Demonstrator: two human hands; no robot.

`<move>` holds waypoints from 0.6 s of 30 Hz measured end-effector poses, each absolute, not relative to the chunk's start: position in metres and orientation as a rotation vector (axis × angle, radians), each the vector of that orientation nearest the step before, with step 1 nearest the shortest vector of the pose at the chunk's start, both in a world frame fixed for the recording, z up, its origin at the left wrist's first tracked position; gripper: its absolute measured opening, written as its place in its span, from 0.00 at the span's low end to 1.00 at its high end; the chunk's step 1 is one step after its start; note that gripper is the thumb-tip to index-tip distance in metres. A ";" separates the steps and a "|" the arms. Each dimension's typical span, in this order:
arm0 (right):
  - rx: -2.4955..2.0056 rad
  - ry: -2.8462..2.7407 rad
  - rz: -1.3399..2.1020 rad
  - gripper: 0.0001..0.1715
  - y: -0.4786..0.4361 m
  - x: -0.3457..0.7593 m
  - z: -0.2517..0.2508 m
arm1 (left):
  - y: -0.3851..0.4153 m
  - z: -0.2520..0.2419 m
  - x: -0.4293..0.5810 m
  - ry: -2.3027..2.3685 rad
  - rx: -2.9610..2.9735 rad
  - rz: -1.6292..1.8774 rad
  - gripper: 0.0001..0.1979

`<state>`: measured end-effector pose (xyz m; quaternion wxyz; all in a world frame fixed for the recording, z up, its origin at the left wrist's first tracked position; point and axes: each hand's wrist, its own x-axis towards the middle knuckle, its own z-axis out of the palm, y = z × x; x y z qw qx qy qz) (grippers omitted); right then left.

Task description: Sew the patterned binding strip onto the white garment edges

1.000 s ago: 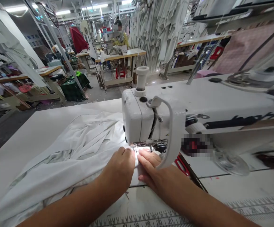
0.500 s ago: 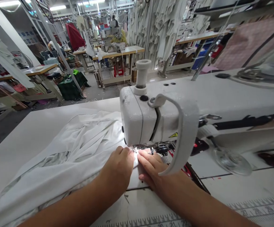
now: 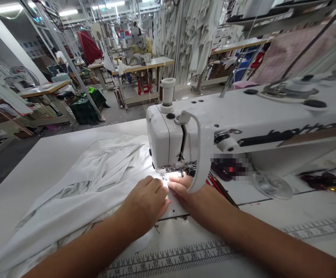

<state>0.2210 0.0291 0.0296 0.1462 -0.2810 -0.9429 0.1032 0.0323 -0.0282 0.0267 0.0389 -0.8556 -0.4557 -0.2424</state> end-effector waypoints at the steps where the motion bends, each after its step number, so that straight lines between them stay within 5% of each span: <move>1: -0.825 -2.714 0.297 0.14 0.030 0.220 0.031 | -0.028 0.024 0.033 -1.384 -2.594 -0.726 0.08; 10: -0.944 -2.632 0.278 0.09 0.033 0.205 0.019 | -0.018 0.019 0.024 -1.623 -2.634 -1.040 0.08; 18: -0.962 -2.609 0.390 0.13 0.034 0.205 0.023 | -0.008 0.012 0.021 -1.232 -2.607 -0.772 0.12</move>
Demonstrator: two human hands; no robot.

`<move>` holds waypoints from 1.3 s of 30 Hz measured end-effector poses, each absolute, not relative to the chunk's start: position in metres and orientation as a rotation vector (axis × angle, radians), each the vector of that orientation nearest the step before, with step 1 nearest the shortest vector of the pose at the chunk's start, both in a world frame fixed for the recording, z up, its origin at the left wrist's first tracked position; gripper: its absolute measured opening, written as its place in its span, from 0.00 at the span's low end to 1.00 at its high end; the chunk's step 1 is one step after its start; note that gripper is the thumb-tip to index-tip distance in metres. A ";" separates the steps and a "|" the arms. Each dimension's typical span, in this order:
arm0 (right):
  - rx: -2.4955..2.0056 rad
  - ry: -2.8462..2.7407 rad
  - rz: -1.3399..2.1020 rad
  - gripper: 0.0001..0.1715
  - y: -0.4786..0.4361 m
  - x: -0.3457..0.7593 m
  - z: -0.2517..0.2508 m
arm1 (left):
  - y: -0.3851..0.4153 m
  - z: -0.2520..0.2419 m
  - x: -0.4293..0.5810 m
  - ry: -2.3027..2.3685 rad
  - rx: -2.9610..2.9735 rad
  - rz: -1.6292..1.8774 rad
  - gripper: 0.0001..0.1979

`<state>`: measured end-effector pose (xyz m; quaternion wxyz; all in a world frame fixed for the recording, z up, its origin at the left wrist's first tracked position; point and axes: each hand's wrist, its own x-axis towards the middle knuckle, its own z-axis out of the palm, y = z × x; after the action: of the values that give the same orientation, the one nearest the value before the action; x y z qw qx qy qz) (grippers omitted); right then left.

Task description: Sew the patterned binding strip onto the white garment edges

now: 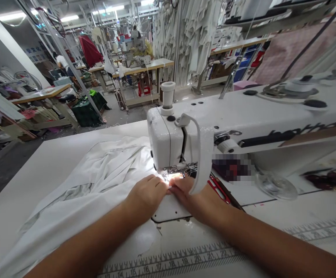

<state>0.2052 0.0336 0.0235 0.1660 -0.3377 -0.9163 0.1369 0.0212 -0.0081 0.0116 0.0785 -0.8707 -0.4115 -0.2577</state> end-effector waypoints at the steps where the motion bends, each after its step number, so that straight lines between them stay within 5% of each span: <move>1: -0.968 -2.608 0.399 0.13 0.033 0.207 0.024 | -0.007 0.010 0.019 -1.175 -2.623 -0.741 0.12; 13: -0.705 -2.829 0.212 0.30 0.027 0.229 0.026 | -0.026 0.002 0.022 -1.169 -2.613 -0.597 0.06; 29: -0.888 -2.649 0.241 0.20 0.046 0.223 0.013 | -0.004 -0.008 0.009 -1.126 -2.567 -0.608 0.11; 39: -0.792 -2.670 0.239 0.23 0.042 0.216 0.014 | -0.007 0.001 0.006 -1.081 -2.581 -0.714 0.12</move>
<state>0.2164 0.0422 0.0142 0.1723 -0.2792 -0.9409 0.0843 0.0063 -0.0070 0.0008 0.1268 -0.8866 -0.3712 -0.2452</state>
